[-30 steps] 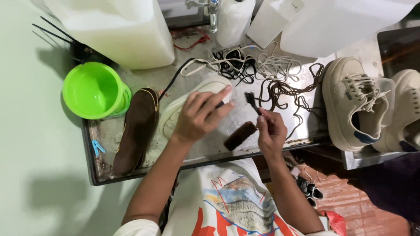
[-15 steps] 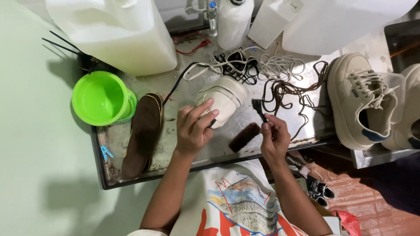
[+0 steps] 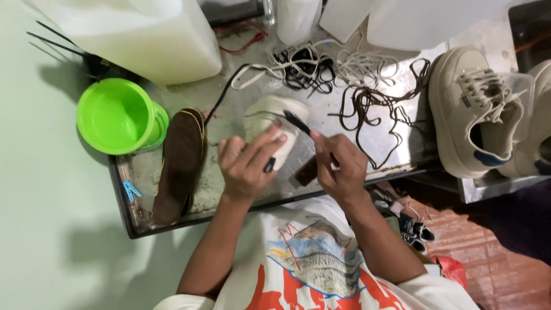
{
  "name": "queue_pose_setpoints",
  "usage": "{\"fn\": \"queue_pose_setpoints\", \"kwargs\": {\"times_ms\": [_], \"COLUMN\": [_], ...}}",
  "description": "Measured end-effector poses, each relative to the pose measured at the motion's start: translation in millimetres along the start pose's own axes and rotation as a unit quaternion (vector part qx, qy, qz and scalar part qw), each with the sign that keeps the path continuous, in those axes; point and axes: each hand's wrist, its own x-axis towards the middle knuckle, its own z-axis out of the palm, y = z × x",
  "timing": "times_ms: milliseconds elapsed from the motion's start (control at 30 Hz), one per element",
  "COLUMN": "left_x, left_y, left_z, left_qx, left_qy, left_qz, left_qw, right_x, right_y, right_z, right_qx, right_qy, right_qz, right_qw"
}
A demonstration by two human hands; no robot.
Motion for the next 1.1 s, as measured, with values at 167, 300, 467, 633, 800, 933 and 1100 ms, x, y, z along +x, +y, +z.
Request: {"fn": "queue_pose_setpoints", "kwargs": {"times_ms": [167, 300, 467, 633, 800, 933, 1100], "left_x": [10.3, 15.3, 12.6, 9.8, 7.2, 11.4, 22.9], "left_y": [-3.7, 1.7, -0.8, -4.1, -14.0, -15.5, -2.6], "left_z": [-11.1, -14.0, -20.0, -21.1, -25.1, -26.2, -35.8], "left_qx": [0.008, -0.010, -0.013, -0.020, -0.005, -0.005, -0.006], "left_qy": [0.014, 0.009, 0.007, 0.009, 0.022, 0.030, 0.019], "left_qz": [-0.009, -0.026, -0.030, -0.057, -0.051, -0.060, -0.067], "left_qw": [1.000, 1.000, 0.999, 0.998, 0.998, 0.998, 0.998], "right_x": [-3.5, 11.8, 8.4, 1.4, -1.0, -12.5, 11.8], "right_y": [13.8, 1.1, 7.0, 5.5, 11.4, 11.2, -15.5], "right_z": [-6.7, 1.1, 9.2, 19.8, 33.2, 46.9, 58.9], "right_qx": [0.037, 0.051, 0.063, 0.073, 0.109, 0.127, 0.173], "right_qy": [-0.022, -0.014, -0.003, -0.005, -0.004, -0.007, -0.010], "right_qz": [0.015, 0.006, 0.021, 0.065, 0.081, 0.144, 0.095], "right_qw": [0.999, 0.999, 0.998, 0.995, 0.991, 0.981, 0.980]}}
